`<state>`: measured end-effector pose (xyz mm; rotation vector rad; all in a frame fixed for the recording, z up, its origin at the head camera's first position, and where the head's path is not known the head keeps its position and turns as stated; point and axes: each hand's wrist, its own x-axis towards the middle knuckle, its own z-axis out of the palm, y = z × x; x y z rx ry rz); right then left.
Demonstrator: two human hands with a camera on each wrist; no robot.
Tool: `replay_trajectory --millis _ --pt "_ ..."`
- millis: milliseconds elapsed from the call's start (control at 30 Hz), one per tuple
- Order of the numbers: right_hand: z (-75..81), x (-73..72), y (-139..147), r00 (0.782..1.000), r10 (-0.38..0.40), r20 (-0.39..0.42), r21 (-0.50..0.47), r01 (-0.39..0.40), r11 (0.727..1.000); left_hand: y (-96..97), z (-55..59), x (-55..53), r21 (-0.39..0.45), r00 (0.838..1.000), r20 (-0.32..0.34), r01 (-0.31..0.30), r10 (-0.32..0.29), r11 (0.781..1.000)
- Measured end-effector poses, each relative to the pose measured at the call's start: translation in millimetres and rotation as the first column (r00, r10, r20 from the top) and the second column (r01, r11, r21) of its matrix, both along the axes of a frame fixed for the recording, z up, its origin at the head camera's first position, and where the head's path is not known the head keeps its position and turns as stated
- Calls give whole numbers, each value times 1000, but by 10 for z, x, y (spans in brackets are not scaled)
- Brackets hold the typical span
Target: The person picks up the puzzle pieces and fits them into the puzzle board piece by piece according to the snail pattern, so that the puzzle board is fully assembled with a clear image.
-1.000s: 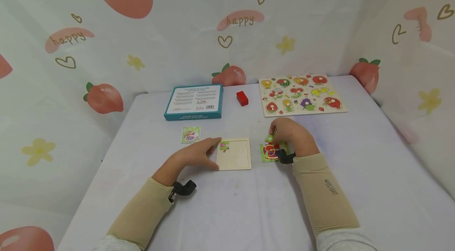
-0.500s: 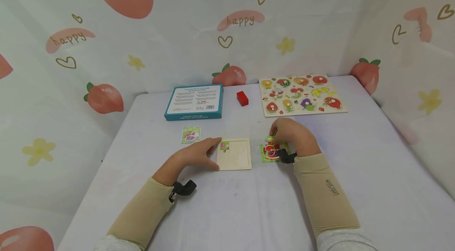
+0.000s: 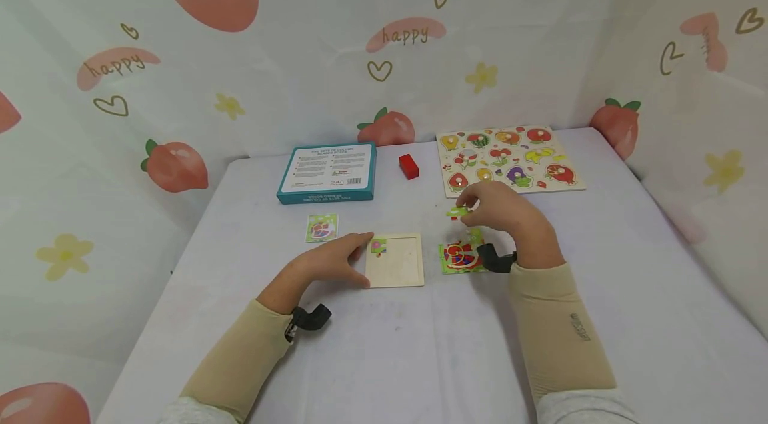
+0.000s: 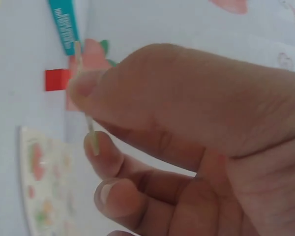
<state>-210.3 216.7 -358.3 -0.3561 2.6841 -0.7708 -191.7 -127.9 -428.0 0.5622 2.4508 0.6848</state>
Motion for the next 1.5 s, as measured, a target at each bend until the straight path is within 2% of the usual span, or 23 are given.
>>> replay_trajectory --millis 233,400,533,633,800,867,1067,1233,1500 --pt "248 172 -10 993 6 -121 -44 -11 999 4 9 0 6 1000 5 3 -3 1000" --pt "393 312 -62 980 20 -200 -80 -36 996 5 1 -7 -2 1000 2 4 -4 1000" --pt "456 414 -107 952 64 -300 -100 -98 990 5 -3 -7 -5 1000 1 7 -7 1000" --pt "487 479 -159 922 93 -376 -117 -147 982 7 -8 -7 -5 1000 4 7 -7 1000" --pt "475 506 -286 883 129 -451 -172 -228 958 10 -15 -12 -12 1000 5 4 -4 1000" --pt "452 494 -348 879 143 -456 -184 -250 951 10 -10 -11 -12 1000 5 3 -3 1000" --pt "359 447 -526 890 182 -417 -171 -274 946 6 -7 -13 -1 1000 2 11 -11 1000" --pt "222 380 -655 891 225 -395 -159 -307 938 2 -5 -19 4 1000 0 23 -23 1000" --pt "-20 252 -828 906 264 -329 -134 -322 937 2 4 -16 2 1000 -5 21 -21 1000"
